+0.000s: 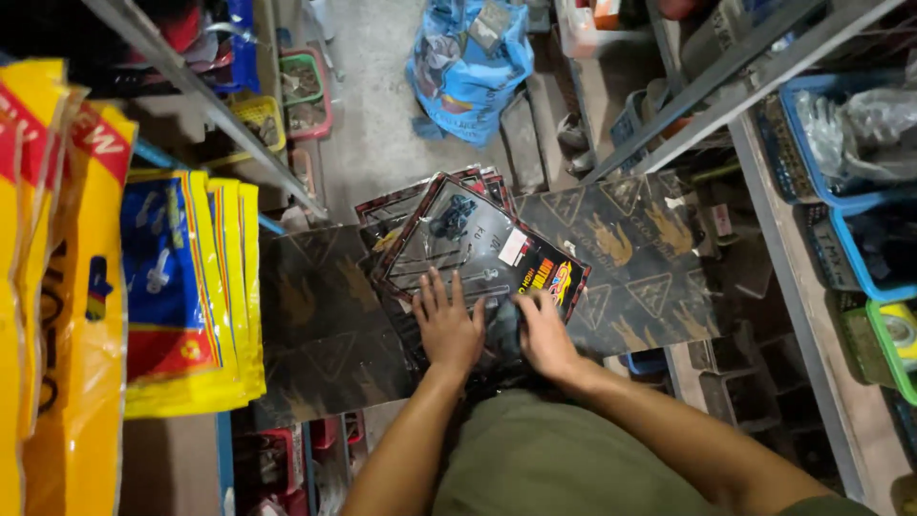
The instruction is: The person picks up yellow and black packages of motorcycle parts from a shelf and places them on a table. They then sort and stack the packages into neat piles, handling them one by one.
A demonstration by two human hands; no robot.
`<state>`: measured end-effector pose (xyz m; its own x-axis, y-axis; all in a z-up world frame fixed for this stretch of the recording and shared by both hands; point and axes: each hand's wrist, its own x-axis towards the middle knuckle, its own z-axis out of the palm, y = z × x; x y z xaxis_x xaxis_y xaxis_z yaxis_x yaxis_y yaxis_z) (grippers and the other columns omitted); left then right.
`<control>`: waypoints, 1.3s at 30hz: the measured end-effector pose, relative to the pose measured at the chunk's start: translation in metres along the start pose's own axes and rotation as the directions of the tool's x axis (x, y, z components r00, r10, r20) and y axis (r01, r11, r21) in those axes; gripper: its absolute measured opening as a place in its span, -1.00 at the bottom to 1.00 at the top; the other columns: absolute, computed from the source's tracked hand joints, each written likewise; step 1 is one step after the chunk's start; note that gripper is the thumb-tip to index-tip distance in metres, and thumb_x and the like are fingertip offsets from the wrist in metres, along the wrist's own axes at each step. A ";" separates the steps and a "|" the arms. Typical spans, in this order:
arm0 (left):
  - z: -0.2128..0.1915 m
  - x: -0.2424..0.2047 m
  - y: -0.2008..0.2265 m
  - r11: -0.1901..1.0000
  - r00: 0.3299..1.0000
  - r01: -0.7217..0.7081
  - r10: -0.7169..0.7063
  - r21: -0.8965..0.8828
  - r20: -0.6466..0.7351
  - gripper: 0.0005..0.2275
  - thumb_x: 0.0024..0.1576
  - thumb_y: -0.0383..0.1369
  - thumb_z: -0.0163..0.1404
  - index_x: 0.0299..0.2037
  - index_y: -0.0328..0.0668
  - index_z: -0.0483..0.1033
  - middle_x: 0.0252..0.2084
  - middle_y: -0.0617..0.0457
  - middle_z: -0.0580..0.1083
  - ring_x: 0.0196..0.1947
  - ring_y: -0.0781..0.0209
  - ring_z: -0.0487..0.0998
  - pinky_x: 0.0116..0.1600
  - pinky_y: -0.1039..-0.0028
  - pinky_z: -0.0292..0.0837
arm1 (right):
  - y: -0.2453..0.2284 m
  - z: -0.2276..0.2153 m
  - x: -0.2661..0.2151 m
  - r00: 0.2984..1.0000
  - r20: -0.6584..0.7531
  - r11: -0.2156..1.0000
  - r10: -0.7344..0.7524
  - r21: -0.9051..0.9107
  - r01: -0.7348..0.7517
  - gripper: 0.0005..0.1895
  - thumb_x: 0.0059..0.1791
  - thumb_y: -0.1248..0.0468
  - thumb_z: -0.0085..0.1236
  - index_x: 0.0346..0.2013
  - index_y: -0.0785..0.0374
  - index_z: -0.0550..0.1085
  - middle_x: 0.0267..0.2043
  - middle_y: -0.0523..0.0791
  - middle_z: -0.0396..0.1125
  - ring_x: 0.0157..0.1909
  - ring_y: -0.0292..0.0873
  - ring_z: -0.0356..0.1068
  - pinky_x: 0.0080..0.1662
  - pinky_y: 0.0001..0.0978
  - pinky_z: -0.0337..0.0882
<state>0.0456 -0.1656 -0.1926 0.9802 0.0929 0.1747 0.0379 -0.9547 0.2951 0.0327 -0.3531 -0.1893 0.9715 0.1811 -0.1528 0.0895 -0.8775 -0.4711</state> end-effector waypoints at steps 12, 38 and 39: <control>0.001 -0.024 0.044 0.960 0.987 -0.052 0.008 -0.275 -0.160 -0.34 0.03 -0.37 -0.08 0.44 -0.31 0.18 0.39 -0.33 0.25 0.39 -0.26 0.26 0.42 0.06 0.09 | -0.002 -0.003 0.086 0.920 0.165 0.816 -0.356 0.535 0.220 -0.29 -0.16 0.38 0.21 0.31 0.16 0.33 0.12 0.17 0.40 0.20 0.25 0.39 0.17 0.11 0.42; 0.017 0.029 0.067 0.856 0.817 0.513 -0.508 0.057 0.273 -0.29 0.18 -0.31 -0.15 0.55 -0.02 -0.20 0.59 -0.28 -0.22 0.58 -0.28 -0.30 0.52 -0.14 -0.30 | -0.011 -0.013 0.201 0.364 -0.164 0.393 -0.917 -0.201 0.898 -0.87 -0.21 0.18 0.16 -0.39 -0.02 0.43 -0.31 -0.22 0.25 -0.17 -0.05 0.30 -0.12 -0.17 0.26; 0.019 0.026 0.067 0.852 0.809 0.521 -0.514 0.059 0.284 -0.29 0.18 -0.31 -0.15 0.55 -0.02 -0.20 0.59 -0.28 -0.22 0.58 -0.28 -0.30 0.52 -0.14 -0.30 | -0.012 -0.014 0.196 0.369 -0.155 0.394 -0.916 -0.190 0.899 -0.87 -0.21 0.18 0.16 -0.39 -0.02 0.43 -0.31 -0.22 0.25 -0.17 -0.05 0.30 -0.12 -0.17 0.26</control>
<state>0.0774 -0.2323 -0.1867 0.8289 0.4861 -0.2769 0.5541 -0.7816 0.2866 0.2248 -0.3133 -0.2014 0.3105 0.8023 0.5097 0.9505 -0.2676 -0.1578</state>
